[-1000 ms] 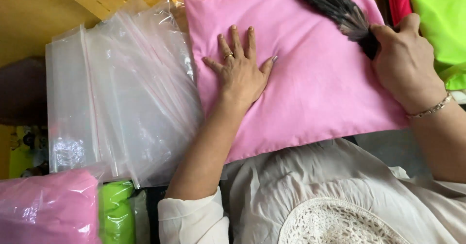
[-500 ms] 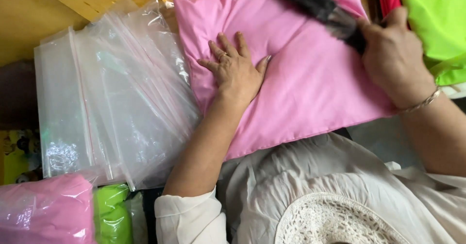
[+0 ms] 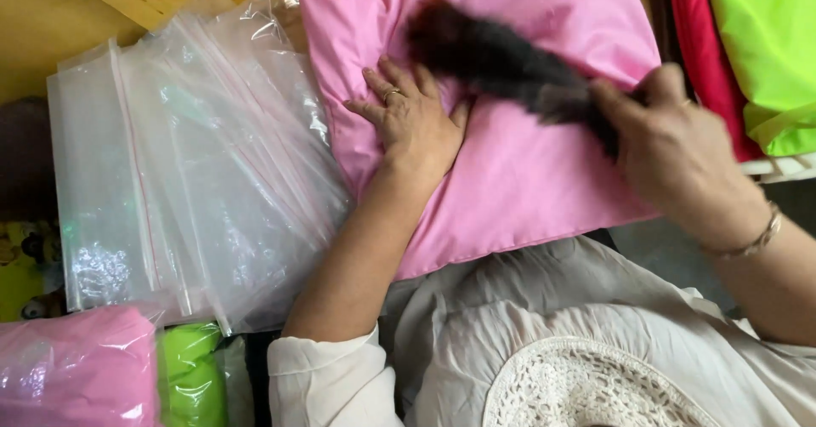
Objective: Brushing a pink pillow with a duster to remove lint or dust on a workshop table.
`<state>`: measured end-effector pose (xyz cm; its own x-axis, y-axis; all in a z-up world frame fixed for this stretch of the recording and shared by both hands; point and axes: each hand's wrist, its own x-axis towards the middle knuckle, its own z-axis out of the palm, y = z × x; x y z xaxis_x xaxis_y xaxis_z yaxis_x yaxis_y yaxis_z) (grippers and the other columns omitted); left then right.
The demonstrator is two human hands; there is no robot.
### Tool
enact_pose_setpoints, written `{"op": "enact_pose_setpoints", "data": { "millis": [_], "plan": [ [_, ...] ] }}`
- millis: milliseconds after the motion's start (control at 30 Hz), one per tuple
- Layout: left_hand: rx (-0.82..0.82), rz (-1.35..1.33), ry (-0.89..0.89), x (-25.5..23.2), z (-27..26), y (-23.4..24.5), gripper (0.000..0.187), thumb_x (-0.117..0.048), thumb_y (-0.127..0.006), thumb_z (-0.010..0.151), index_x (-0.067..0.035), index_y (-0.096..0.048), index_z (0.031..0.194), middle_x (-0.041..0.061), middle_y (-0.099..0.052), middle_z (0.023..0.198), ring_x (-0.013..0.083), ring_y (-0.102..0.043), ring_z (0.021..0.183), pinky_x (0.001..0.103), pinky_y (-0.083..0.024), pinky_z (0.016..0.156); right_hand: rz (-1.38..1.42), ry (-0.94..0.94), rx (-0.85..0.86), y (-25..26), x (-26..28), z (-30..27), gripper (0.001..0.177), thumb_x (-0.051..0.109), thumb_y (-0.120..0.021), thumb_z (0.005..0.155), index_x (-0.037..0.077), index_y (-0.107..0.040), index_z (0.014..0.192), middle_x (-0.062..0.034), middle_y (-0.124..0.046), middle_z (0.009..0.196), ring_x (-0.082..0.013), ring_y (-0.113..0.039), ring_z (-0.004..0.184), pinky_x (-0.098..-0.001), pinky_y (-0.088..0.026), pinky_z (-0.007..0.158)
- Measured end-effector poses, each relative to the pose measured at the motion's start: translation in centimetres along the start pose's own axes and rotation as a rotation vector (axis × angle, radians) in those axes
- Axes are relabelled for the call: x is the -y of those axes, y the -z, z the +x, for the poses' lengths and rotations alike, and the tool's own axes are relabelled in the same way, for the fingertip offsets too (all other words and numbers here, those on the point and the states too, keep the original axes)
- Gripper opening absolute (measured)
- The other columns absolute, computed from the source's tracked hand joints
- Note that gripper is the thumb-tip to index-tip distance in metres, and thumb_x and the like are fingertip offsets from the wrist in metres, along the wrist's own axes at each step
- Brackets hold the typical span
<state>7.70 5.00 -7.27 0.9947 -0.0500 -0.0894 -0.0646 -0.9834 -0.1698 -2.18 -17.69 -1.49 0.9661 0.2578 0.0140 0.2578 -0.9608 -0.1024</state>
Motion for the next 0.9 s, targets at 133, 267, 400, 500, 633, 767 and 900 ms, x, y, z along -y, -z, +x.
{"op": "enact_pose_setpoints", "data": {
  "millis": [133, 267, 400, 500, 633, 767, 900],
  "plan": [
    [0.036, 0.02, -0.017, 0.3, -0.8, 1.6, 0.088, -0.071, -0.027, 0.088, -0.005, -0.016, 0.145, 0.031, -0.018, 0.146, 0.0515, -0.023, 0.132, 0.078, -0.022, 0.092, -0.103, -0.176, -0.272, -1.7, -5.4, 1.7, 0.038, 0.009, -0.048, 0.101, 0.008, -0.063, 0.136, -0.0241, -0.045, 0.097, -0.0511, -0.054, 0.046, -0.0599, -0.05, 0.046],
    [0.051, 0.028, -0.012, 0.1, -0.7, 1.7, 0.091, -0.073, -0.026, 0.087, -0.004, -0.013, 0.145, 0.031, -0.017, 0.146, 0.0515, -0.024, 0.132, 0.077, -0.022, 0.093, 0.011, -0.119, -0.435, 0.7, -2.3, 1.3, 0.039, -0.005, -0.051, 0.101, -0.009, -0.058, 0.139, -0.0305, -0.043, 0.102, -0.0556, -0.053, 0.055, -0.0632, -0.046, 0.048],
    [-0.155, 0.108, 0.036, -0.5, -0.5, -1.0, 0.093, -0.079, -0.024, 0.082, -0.008, -0.032, 0.141, 0.028, -0.032, 0.141, 0.05, -0.035, 0.123, 0.072, -0.03, 0.087, -0.011, 0.102, -0.349, -0.1, 2.5, -0.1, 0.048, 0.01, -0.065, 0.092, 0.005, -0.058, 0.139, -0.0196, -0.046, 0.108, -0.0341, -0.058, 0.053, -0.044, -0.053, 0.037],
    [-0.195, 0.11, 0.036, -0.2, -0.6, -1.0, 0.09, -0.078, -0.029, 0.083, -0.008, -0.033, 0.139, 0.028, -0.036, 0.135, 0.047, -0.04, 0.117, 0.07, -0.035, 0.082, 0.043, 0.166, -0.12, -1.9, 0.4, 1.3, 0.051, 0.006, -0.052, 0.092, 0.009, -0.046, 0.143, -0.022, -0.047, 0.1, -0.0191, -0.044, 0.039, -0.0293, -0.046, 0.029],
    [-0.11, 0.011, -0.013, 0.8, -0.7, 1.4, 0.086, -0.073, -0.034, 0.087, -0.005, -0.03, 0.139, 0.031, -0.037, 0.132, 0.046, -0.043, 0.114, 0.068, -0.04, 0.081, -0.103, -0.202, -0.299, -3.7, -7.0, 3.4, 0.029, 0.01, -0.05, 0.098, 0.005, -0.063, 0.123, -0.0241, -0.046, 0.099, -0.0502, -0.056, 0.052, -0.0591, -0.05, 0.048],
    [0.375, -0.464, -0.088, 3.6, -1.5, 9.0, 0.083, -0.062, -0.01, 0.084, -0.006, -0.02, 0.144, 0.03, -0.02, 0.144, 0.0466, -0.021, 0.132, 0.071, -0.011, 0.104, 0.411, -0.272, -0.279, -2.6, -8.3, 2.6, 0.031, 0.016, -0.061, 0.104, -0.008, -0.065, 0.124, -0.024, -0.066, 0.095, -0.0343, -0.059, 0.081, -0.0438, -0.042, 0.067],
    [0.077, -0.328, -0.073, 4.9, 2.3, 5.1, 0.09, -0.066, -0.058, 0.084, -0.007, -0.021, 0.141, 0.023, -0.013, 0.145, 0.0506, -0.022, 0.129, 0.062, -0.025, 0.099, 0.472, -0.326, -0.16, -0.4, -3.5, 1.2, 0.053, 0.033, -0.071, 0.092, -0.009, -0.055, 0.122, -0.0261, -0.063, 0.103, -0.0369, -0.057, 0.089, -0.0442, -0.042, 0.073]
  ]
}}
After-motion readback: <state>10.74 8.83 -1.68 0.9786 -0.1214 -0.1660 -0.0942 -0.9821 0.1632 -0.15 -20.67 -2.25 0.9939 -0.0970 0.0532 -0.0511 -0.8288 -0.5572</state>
